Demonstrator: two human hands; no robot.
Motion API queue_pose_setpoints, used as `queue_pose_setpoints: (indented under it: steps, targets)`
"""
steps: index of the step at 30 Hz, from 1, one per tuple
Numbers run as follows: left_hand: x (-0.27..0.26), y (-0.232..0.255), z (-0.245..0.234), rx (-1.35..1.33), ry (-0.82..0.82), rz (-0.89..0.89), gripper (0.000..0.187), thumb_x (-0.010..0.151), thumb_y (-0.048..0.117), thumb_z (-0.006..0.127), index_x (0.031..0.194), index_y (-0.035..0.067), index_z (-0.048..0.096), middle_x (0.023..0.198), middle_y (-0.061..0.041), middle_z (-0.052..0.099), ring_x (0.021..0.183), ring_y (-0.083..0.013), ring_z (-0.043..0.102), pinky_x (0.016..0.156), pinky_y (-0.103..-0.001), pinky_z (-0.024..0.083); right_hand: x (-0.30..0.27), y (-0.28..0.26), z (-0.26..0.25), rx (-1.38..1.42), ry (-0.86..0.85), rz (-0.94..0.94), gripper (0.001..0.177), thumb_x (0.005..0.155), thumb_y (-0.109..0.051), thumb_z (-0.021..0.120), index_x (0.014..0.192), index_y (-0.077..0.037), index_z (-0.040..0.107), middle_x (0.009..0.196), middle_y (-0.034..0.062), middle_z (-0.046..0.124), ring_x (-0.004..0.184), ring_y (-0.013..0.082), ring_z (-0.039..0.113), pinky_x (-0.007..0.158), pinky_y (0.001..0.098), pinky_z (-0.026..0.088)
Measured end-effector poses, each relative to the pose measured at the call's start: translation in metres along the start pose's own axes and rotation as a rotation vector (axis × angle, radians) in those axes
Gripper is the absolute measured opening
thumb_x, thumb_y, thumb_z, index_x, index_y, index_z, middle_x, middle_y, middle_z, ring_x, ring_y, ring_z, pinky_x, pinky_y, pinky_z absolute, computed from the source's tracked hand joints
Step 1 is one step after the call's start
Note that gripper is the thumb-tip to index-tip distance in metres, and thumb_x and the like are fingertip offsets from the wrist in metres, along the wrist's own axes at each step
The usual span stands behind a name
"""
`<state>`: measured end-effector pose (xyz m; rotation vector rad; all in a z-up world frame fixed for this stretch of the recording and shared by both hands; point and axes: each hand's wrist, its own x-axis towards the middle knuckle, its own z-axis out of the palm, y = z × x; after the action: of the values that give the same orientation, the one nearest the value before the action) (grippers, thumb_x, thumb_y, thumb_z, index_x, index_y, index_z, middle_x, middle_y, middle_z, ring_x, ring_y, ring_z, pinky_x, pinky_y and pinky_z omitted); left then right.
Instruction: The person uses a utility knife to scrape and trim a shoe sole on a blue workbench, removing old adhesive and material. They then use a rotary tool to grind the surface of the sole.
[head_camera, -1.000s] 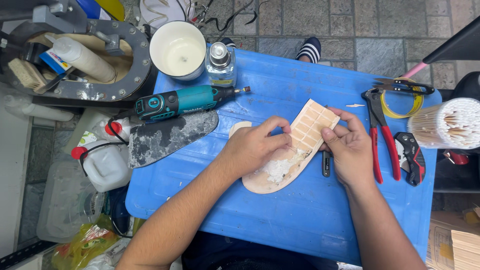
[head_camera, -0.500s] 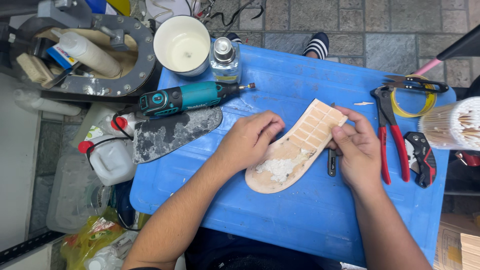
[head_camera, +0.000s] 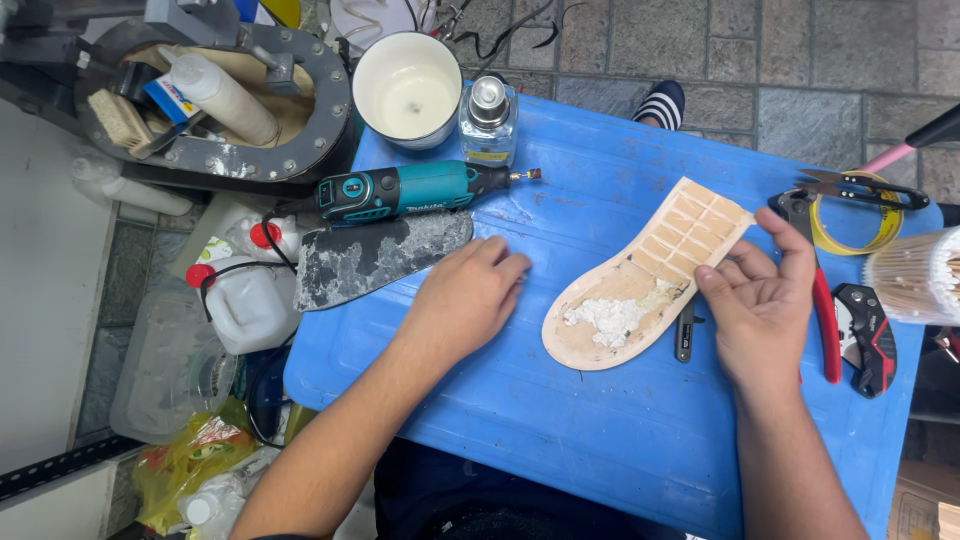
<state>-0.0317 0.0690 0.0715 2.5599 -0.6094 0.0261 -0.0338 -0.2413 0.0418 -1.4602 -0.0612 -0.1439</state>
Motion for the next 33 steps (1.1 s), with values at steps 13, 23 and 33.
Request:
queue_pose_setpoints:
  steps: [13, 23, 33]
  targets:
    - [-0.072, 0.009, -0.099, 0.186, 0.034, -0.326, 0.036, 0.073, 0.019, 0.078, 0.107, 0.009, 0.073, 0.106, -0.014, 0.067, 0.101, -0.0361, 0.065, 0.085, -0.047, 0.052, 0.005, -0.026, 0.042, -1.096, -0.105, -0.383, 0.042, 0.086, -0.006, 0.087, 0.123, -0.004, 0.067, 0.128, 0.0128, 0.060, 0.116, 0.0348, 0.061, 0.099, 0.0425, 0.052]
    - [-0.011, 0.077, -0.004, -0.237, -0.422, -0.289, 0.041, 0.089, 0.029, 0.077, 0.117, 0.005, 0.057, 0.105, -0.021, 0.068, 0.102, -0.0375, 0.068, 0.083, -0.046, 0.056, -0.005, -0.022, 0.008, -1.111, 0.011, -0.096, 0.041, 0.088, 0.003, 0.075, 0.128, 0.003, 0.066, 0.100, 0.0152, 0.063, 0.077, 0.0211, 0.060, 0.071, 0.0349, 0.052]
    - [0.055, 0.032, 0.023, -0.170, -0.171, 0.544, 0.106, 0.039, 0.052, 0.090, 0.131, 0.009, 0.062, 0.135, -0.009, 0.060, 0.135, -0.0310, 0.047, 0.113, -0.060, 0.026, -0.009, -0.021, -0.040, -0.460, -0.035, 0.206, 0.034, 0.099, 0.001, 0.057, 0.132, -0.002, 0.064, 0.115, 0.0061, 0.069, 0.092, 0.0057, 0.063, 0.080, 0.0177, 0.050]
